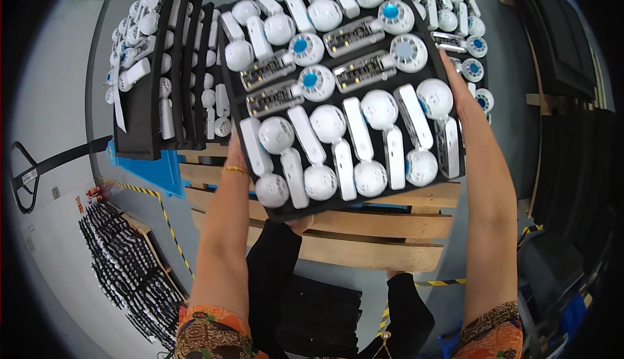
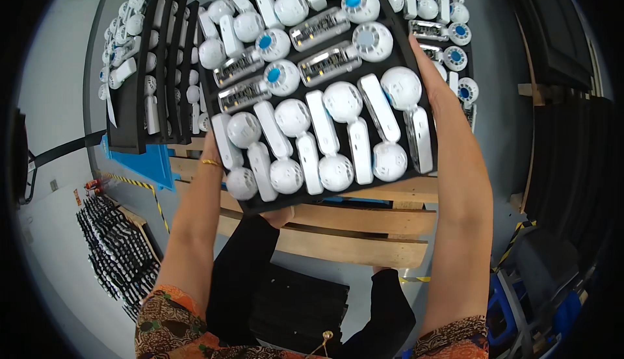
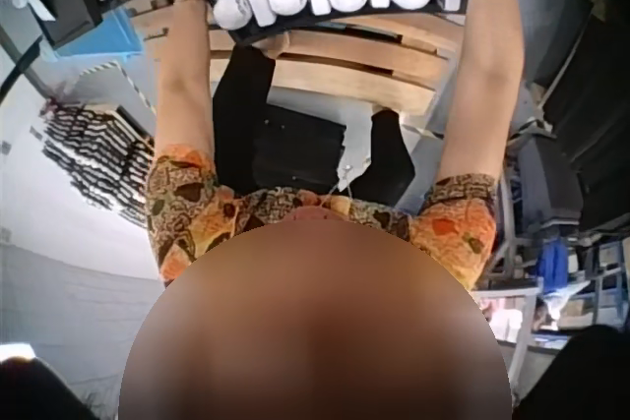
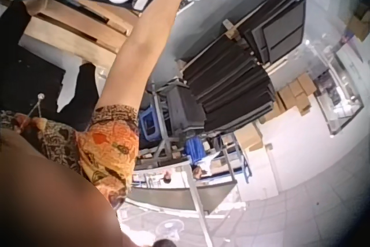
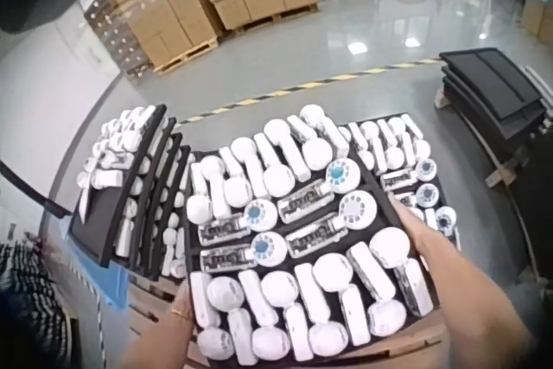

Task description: Cleaning toy fans with a handheld tool and organizing them onto a tray on a production floor.

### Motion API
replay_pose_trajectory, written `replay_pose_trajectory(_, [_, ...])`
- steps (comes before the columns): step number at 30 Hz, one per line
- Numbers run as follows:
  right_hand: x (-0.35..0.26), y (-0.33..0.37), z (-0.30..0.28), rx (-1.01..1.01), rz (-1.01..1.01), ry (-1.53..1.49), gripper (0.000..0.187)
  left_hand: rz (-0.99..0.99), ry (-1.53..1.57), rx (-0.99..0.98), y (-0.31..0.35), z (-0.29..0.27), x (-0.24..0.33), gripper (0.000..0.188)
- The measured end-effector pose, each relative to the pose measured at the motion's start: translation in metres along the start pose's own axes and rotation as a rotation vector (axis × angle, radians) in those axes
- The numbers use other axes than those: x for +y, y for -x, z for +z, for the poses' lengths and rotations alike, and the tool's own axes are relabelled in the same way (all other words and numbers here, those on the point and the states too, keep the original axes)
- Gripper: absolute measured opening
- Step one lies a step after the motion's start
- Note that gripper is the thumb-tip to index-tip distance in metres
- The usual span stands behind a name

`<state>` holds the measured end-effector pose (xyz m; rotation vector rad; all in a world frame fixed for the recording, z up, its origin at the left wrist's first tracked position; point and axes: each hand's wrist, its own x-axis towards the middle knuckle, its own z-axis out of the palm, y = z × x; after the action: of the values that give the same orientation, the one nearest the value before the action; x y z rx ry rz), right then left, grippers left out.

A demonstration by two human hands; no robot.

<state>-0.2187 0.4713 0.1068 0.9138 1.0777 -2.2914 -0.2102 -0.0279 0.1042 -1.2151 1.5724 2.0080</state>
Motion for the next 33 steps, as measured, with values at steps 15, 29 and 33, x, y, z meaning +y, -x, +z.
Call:
replay_pose_trajectory(15, [0.051, 0.03, -0.036, 0.06, -0.152, 0.343, 0.061, 0.176, -0.03, 0.015, -0.018, -0.08, -0.116, 0.034])
replay_pose_trajectory(29, [0.072, 0.05, 0.014, 0.029, -0.077, 0.45, 0.05, 0.127, 0.239, -0.121, 0.041, -0.083, -0.102, 0.043])
replay_pose_trajectory(33, [0.071, 0.066, 0.016, 0.007, -0.062, 0.46, 0.048, 0.046, 0.19, -0.159, 0.051, -0.101, -0.104, 0.042])
